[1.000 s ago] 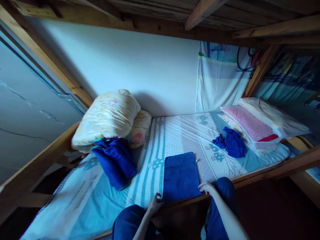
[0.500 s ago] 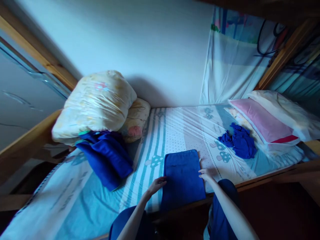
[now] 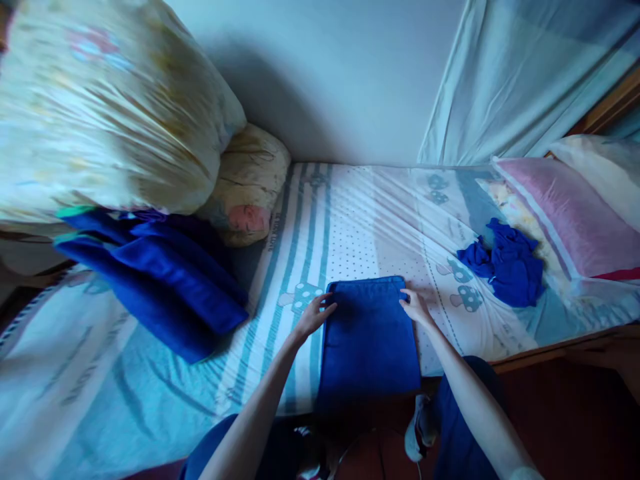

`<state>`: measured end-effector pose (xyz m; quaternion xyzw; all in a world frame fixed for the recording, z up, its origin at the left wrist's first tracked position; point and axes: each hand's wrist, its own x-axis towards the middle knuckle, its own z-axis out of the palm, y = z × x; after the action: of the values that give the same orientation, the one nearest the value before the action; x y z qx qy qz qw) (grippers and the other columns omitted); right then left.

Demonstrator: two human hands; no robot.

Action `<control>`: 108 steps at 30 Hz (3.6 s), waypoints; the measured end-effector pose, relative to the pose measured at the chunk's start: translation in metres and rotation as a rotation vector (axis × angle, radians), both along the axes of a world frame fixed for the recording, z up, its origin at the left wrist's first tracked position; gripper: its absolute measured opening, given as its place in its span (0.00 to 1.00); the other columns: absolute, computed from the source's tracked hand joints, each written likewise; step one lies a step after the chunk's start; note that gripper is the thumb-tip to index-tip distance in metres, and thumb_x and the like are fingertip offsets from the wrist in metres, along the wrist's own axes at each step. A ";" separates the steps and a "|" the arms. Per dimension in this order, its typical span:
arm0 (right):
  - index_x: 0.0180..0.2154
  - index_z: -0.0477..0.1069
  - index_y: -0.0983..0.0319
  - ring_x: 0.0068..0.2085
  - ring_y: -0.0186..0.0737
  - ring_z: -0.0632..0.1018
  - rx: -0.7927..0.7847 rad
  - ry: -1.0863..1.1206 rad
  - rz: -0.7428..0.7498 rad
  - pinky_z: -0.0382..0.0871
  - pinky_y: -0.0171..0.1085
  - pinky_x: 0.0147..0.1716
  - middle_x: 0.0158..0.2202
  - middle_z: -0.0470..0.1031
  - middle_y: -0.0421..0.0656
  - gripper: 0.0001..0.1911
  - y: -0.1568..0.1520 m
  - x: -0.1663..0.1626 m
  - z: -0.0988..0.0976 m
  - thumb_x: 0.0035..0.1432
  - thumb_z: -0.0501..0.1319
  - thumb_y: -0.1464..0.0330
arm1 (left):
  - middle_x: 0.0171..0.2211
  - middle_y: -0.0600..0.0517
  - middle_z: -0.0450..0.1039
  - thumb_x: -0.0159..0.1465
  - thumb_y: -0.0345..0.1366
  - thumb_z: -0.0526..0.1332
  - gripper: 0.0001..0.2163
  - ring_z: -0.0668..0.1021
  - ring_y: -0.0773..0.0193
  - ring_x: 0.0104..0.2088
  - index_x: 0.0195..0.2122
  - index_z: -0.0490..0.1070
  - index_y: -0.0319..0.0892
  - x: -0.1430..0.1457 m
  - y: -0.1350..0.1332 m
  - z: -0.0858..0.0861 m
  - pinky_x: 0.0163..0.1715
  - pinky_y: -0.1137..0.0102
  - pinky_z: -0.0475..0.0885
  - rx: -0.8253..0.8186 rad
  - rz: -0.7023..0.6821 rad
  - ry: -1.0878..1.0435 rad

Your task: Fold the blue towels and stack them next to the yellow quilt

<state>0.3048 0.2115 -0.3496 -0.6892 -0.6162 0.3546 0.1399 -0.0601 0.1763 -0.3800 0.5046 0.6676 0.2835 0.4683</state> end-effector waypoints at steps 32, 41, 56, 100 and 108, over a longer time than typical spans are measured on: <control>0.55 0.77 0.60 0.59 0.46 0.77 0.120 -0.018 0.123 0.70 0.45 0.62 0.58 0.78 0.48 0.21 0.036 -0.009 0.030 0.62 0.58 0.74 | 0.60 0.38 0.68 0.62 0.43 0.59 0.26 0.82 0.56 0.43 0.60 0.68 0.38 0.000 0.014 0.023 0.53 0.54 0.77 0.168 -0.162 0.383; 0.60 0.72 0.62 0.60 0.47 0.76 0.244 -0.053 0.182 0.70 0.46 0.61 0.60 0.75 0.50 0.24 0.046 -0.009 0.012 0.63 0.54 0.73 | 0.64 0.36 0.63 0.63 0.41 0.58 0.30 0.80 0.50 0.53 0.66 0.61 0.36 0.005 0.013 0.029 0.57 0.55 0.75 0.159 -0.162 0.490; 0.74 0.44 0.62 0.75 0.52 0.49 0.349 -0.338 0.531 0.50 0.53 0.71 0.76 0.44 0.47 0.35 -0.015 -0.068 0.020 0.73 0.44 0.54 | 0.74 0.29 0.43 0.64 0.60 0.57 0.46 0.46 0.38 0.74 0.72 0.48 0.29 0.058 -0.021 0.024 0.69 0.44 0.53 0.332 -0.433 0.720; 0.74 0.43 0.67 0.76 0.43 0.47 0.317 -0.276 0.555 0.39 0.52 0.74 0.75 0.46 0.48 0.33 -0.083 -0.098 0.015 0.72 0.45 0.65 | 0.74 0.37 0.45 0.72 0.39 0.44 0.30 0.46 0.51 0.75 0.73 0.48 0.30 0.117 -0.071 0.029 0.73 0.46 0.46 0.348 -0.298 0.568; 0.74 0.41 0.68 0.76 0.44 0.46 0.292 -0.354 0.464 0.40 0.51 0.74 0.76 0.44 0.48 0.35 -0.077 -0.061 0.011 0.73 0.43 0.60 | 0.75 0.39 0.43 0.72 0.43 0.45 0.31 0.47 0.52 0.75 0.74 0.46 0.33 0.103 -0.080 0.024 0.73 0.49 0.45 0.334 -0.217 0.556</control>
<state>0.2436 0.1347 -0.3386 -0.5539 -0.8159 0.1596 0.0436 0.0425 0.0961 -0.3561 0.7004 0.6565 0.1890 0.2067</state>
